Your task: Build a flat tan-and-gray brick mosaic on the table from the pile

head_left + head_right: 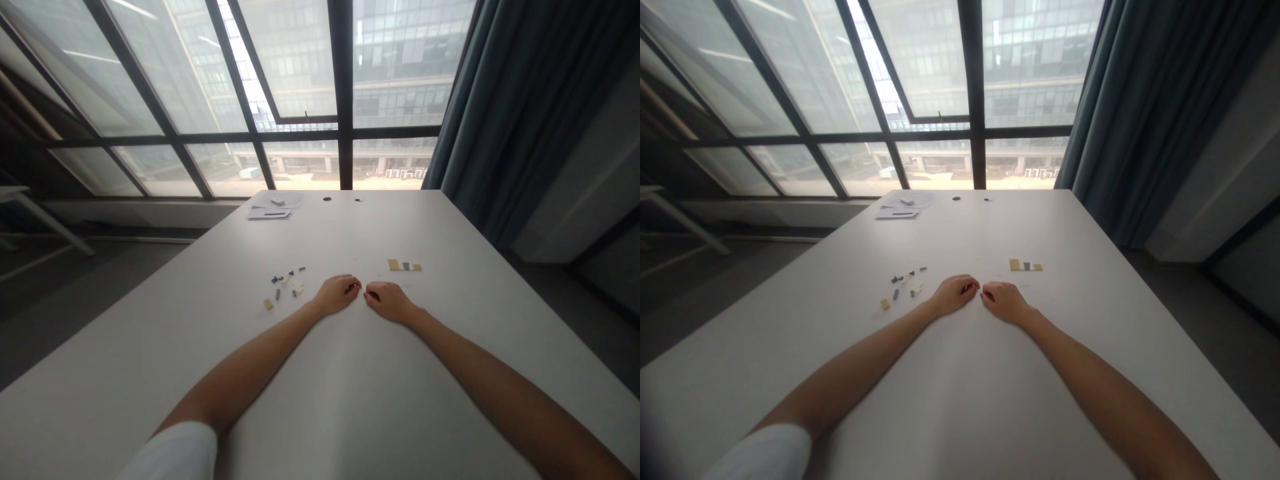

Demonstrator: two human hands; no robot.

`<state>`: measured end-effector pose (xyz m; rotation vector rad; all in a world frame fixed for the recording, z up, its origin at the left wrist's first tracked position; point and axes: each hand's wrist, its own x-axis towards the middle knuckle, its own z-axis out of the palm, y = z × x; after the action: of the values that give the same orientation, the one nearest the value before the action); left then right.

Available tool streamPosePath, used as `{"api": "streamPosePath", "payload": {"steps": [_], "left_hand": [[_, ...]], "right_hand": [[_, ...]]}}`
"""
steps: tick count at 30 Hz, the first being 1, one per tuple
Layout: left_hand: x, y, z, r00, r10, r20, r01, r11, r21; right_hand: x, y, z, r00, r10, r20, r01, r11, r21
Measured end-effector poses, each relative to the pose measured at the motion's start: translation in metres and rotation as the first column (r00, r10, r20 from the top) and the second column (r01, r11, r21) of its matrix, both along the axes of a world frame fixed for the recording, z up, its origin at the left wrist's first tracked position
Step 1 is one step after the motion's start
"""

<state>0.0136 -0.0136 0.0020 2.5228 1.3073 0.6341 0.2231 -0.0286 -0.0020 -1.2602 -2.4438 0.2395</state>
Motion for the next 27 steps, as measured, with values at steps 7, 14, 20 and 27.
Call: {"api": "streamPosePath", "payload": {"steps": [7, 14, 20, 27], "left_hand": [[0.0001, -0.0003, 0.0001, 1.0, 0.006, 0.0, -0.006, 1.0, -0.013], [0.0018, -0.0006, 0.0, 1.0, -0.013, 0.012, 0.013, 1.0, -0.003], [0.0033, -0.0034, 0.0046, 1.0, 0.004, -0.003, -0.004, 1.0, -0.031], [0.0034, -0.0051, 0.008, 1.0, 0.004, 0.001, -0.004, 0.999, -0.037]], "right_hand": [[-0.0001, -0.0001, 0.0, 1.0, -0.01, 0.019, 0.01, 1.0, -0.013], [0.0015, -0.0002, -0.0006, 1.0, -0.001, 0.006, 0.001, 1.0, -0.01], [0.0022, 0.0012, -0.0027, 1.0, -0.013, 0.015, 0.013, 1.0, -0.028], [0.0019, 0.0003, -0.0007, 1.0, -0.007, -0.002, 0.007, 1.0, -0.015]]}}
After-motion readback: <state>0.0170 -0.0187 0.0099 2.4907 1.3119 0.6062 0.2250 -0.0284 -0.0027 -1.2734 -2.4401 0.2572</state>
